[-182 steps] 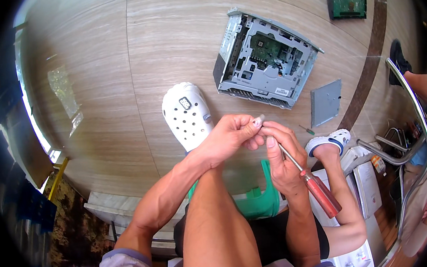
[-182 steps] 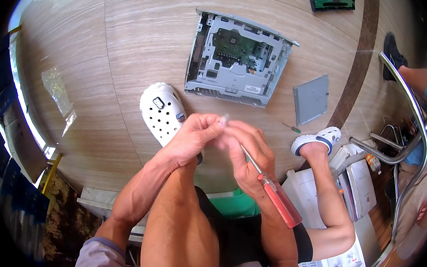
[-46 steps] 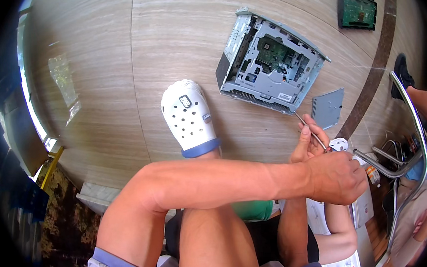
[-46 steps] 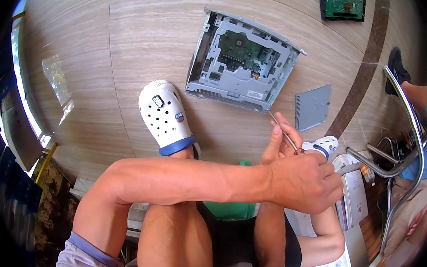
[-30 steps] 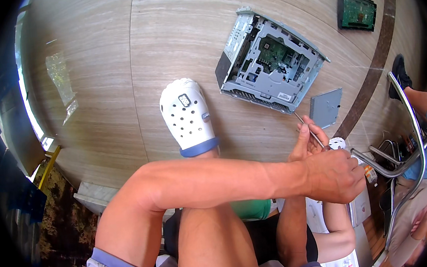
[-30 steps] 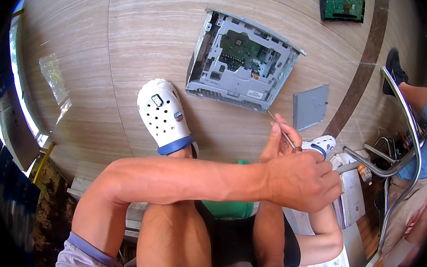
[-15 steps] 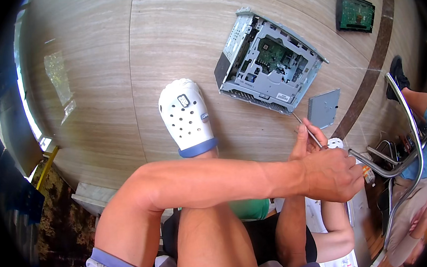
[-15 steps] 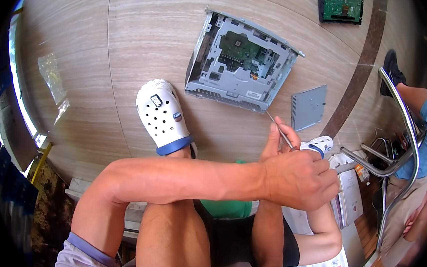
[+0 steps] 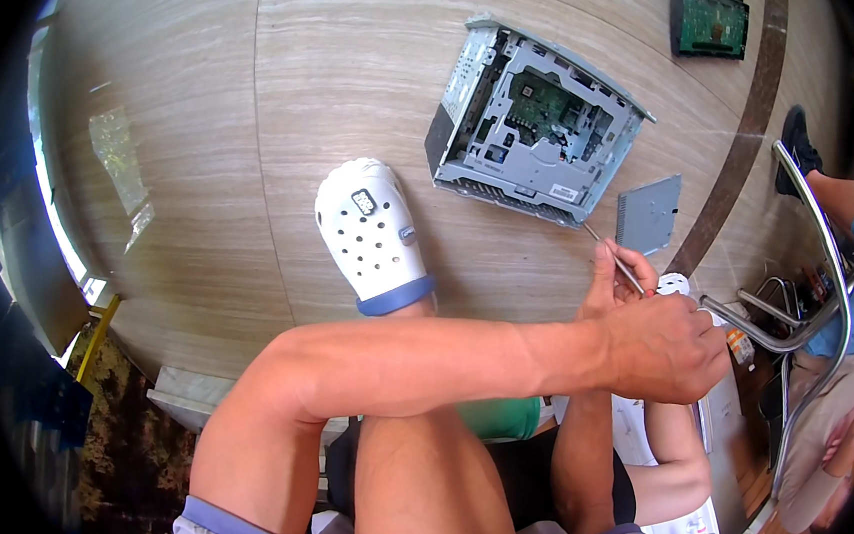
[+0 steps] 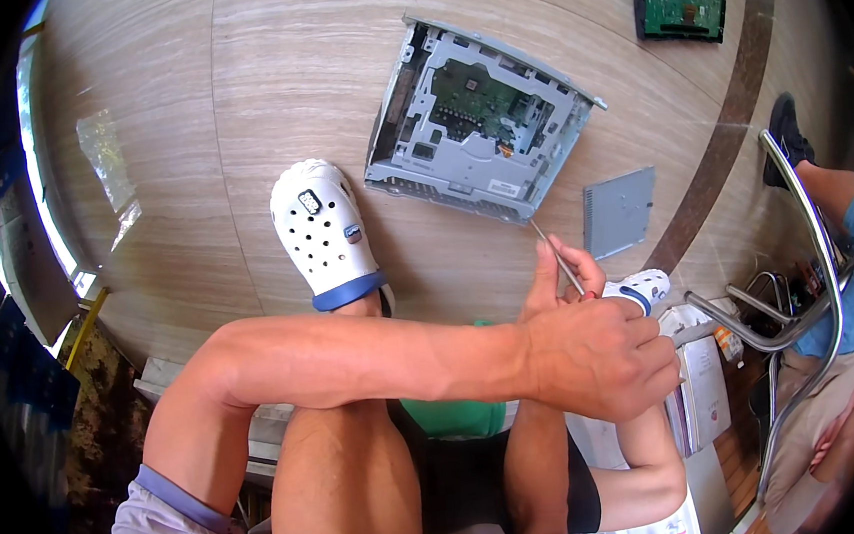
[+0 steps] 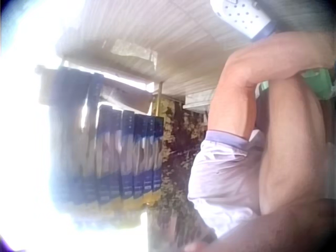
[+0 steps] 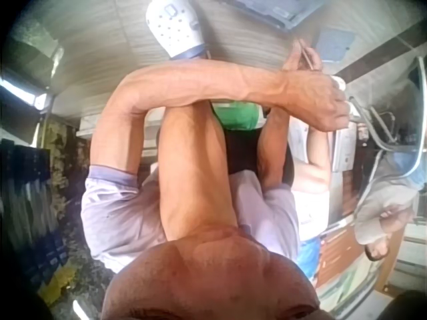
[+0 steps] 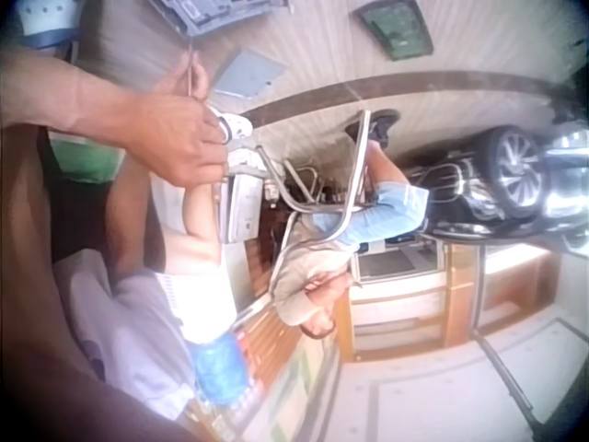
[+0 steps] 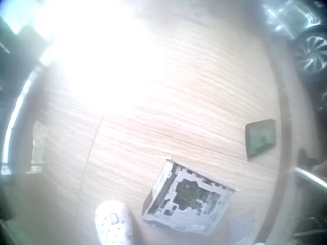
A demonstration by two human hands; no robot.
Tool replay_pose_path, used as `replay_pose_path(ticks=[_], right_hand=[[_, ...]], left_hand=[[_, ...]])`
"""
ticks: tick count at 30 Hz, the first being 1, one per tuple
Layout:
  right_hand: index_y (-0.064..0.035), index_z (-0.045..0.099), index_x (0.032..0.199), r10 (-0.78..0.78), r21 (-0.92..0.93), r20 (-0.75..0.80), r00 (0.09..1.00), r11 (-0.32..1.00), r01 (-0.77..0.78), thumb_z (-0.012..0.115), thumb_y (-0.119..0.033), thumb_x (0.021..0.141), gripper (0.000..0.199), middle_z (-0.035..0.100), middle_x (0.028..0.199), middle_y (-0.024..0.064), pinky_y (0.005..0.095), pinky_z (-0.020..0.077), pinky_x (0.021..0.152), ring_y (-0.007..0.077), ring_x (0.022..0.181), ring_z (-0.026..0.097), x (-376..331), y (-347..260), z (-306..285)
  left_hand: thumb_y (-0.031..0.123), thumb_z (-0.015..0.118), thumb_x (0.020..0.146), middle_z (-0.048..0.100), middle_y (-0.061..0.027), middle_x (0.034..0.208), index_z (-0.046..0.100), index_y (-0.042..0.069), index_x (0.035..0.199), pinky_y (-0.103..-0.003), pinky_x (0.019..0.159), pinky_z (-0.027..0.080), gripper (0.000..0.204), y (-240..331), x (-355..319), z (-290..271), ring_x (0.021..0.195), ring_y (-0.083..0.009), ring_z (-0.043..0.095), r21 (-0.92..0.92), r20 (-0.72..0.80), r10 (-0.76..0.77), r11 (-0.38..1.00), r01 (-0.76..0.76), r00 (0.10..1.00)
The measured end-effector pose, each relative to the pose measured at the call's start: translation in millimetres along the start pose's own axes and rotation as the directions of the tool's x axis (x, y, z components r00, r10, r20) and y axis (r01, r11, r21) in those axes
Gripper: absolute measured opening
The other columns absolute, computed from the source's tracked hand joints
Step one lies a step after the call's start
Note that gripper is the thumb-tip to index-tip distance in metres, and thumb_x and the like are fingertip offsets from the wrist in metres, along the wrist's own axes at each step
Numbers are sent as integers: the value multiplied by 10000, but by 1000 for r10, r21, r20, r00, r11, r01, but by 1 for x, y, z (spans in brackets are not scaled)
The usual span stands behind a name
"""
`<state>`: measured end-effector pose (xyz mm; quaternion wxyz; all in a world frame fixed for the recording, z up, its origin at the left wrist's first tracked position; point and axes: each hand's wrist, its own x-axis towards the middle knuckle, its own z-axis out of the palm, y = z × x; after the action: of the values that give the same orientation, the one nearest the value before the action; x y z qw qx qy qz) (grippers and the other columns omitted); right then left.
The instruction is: The person disassembles an electronic casing by removing screws with a screwdriver and detaching metal brackets by hand, then fits a metal cover back onto the housing by hand.
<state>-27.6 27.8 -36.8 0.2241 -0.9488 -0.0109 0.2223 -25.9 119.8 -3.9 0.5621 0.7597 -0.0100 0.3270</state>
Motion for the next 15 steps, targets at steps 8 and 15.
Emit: replay_pose_path(ticks=[8,15], right_hand=[[-51,572,1280,-285,333,-51,957,899,285,713,-141,1006,322,686,1309,156,356,510,1058,224,1202,664,3,8,12],[-65,569,1311,-303,130,-8,953,944,302,676,-146,1030,311,685,1334,105,343,468,1102,211,1243,636,3,2,2]], left_hand=[[157,689,785,619,-94,682,610,12,728,-377,528,531,175,0,0,3,608,-245,664,-16,-9,0,1000,0,1000],[150,690,782,621,-95,684,609,4,734,-381,538,538,174,-2,1,2,612,-255,672,-51,-2,-12,999,12,1000]])
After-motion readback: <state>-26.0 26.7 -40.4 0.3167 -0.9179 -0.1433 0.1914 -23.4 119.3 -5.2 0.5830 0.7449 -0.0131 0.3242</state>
